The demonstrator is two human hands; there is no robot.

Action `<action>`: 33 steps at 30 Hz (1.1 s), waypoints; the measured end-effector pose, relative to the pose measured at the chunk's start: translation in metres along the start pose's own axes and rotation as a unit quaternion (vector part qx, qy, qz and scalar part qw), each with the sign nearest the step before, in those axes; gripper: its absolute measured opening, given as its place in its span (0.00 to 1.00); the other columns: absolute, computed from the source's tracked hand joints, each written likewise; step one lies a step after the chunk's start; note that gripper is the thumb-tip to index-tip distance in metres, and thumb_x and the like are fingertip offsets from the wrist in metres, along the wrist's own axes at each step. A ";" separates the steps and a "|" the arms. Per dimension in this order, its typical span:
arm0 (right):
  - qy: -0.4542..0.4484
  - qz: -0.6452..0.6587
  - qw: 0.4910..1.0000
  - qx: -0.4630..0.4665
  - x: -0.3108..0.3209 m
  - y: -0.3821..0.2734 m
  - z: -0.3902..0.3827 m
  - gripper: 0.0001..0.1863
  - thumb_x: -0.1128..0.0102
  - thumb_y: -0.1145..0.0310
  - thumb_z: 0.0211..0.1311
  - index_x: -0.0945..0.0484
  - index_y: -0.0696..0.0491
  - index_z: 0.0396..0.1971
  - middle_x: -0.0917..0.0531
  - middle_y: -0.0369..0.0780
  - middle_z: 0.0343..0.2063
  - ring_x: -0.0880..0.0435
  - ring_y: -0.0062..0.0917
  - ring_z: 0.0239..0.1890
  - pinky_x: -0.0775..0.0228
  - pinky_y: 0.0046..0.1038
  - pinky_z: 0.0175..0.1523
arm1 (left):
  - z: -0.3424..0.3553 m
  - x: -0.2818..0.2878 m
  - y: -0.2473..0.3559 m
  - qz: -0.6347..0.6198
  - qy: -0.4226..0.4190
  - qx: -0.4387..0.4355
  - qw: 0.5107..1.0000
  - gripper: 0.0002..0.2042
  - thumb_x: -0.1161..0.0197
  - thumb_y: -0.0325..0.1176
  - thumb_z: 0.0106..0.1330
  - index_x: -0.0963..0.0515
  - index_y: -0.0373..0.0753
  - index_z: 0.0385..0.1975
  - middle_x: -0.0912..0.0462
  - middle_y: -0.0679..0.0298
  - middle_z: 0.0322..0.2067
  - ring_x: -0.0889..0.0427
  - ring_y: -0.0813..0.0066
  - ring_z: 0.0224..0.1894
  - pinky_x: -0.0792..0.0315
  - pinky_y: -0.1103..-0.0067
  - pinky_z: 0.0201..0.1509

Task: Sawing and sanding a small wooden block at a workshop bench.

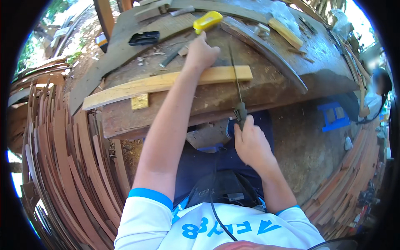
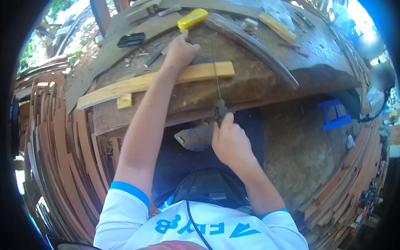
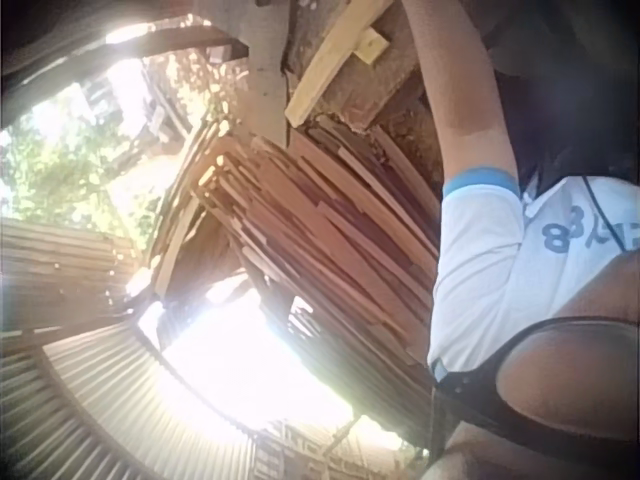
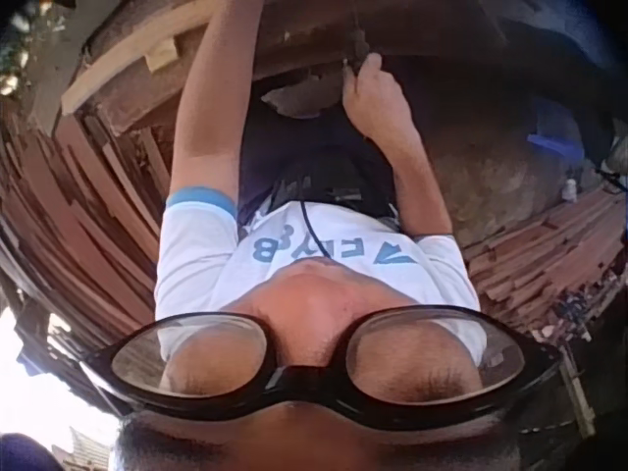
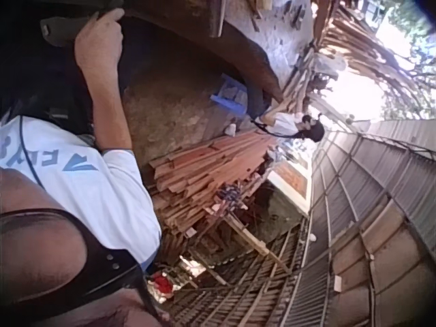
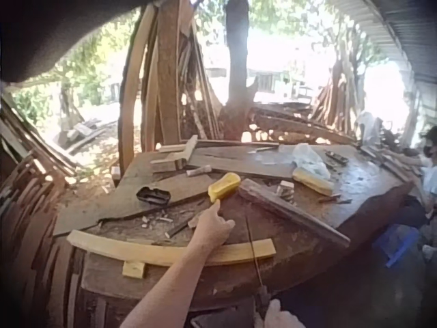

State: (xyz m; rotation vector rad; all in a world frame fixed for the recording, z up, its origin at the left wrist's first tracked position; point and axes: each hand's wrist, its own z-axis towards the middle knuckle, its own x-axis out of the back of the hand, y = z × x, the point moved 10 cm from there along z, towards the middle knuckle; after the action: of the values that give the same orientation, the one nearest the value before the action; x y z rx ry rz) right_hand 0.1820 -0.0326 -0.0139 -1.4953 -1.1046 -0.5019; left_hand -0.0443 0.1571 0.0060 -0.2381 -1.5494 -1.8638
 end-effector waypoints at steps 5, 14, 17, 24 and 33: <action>0.027 0.027 0.998 0.048 0.007 -0.030 0.060 0.18 0.50 0.62 0.75 0.32 0.66 0.43 0.18 0.66 0.32 0.16 0.61 0.40 0.23 0.54 0.47 | -0.006 0.021 0.005 0.027 -0.027 0.001 0.999 0.43 0.32 0.35 0.54 0.38 0.22 0.70 0.14 0.56 0.23 0.14 0.69 0.28 0.20 0.72 0.40; -0.004 0.003 1.000 0.012 0.006 -0.006 0.021 0.17 0.49 0.61 0.74 0.33 0.64 0.42 0.17 0.66 0.32 0.15 0.61 0.40 0.21 0.54 0.48 | -0.001 0.014 0.011 -0.001 -0.043 -0.009 0.999 0.45 0.31 0.36 0.54 0.41 0.29 0.74 0.16 0.63 0.25 0.15 0.71 0.30 0.20 0.74 0.42; 0.025 0.003 0.999 0.038 0.012 -0.017 0.050 0.18 0.50 0.60 0.74 0.33 0.64 0.41 0.17 0.65 0.31 0.15 0.61 0.40 0.20 0.53 0.48 | 0.001 0.008 0.001 0.010 -0.050 -0.005 0.999 0.46 0.30 0.37 0.54 0.41 0.32 0.75 0.14 0.63 0.29 0.14 0.72 0.33 0.19 0.74 0.45; -0.012 0.019 1.000 0.000 -0.010 -0.006 0.013 0.16 0.48 0.63 0.74 0.35 0.64 0.40 0.17 0.65 0.29 0.15 0.62 0.36 0.20 0.54 0.44 | -0.001 0.009 -0.014 -0.074 -0.008 0.008 0.997 0.32 0.28 0.38 0.54 0.22 0.37 0.62 0.14 0.64 0.31 0.14 0.74 0.36 0.20 0.75 0.48; 0.035 0.009 0.999 0.033 0.009 -0.028 0.052 0.17 0.51 0.62 0.75 0.32 0.65 0.42 0.16 0.65 0.33 0.15 0.62 0.40 0.21 0.53 0.48 | -0.005 0.003 -0.008 -0.057 -0.070 0.016 0.996 0.35 0.32 0.35 0.56 0.26 0.37 0.68 0.16 0.64 0.25 0.17 0.75 0.31 0.22 0.76 0.44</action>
State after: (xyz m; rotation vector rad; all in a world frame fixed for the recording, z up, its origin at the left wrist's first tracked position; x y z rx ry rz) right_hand 0.1486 0.0159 -0.0047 -1.4186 -1.0423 -0.4984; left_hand -0.0504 0.1519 -0.0002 -0.2777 -1.7186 -1.9432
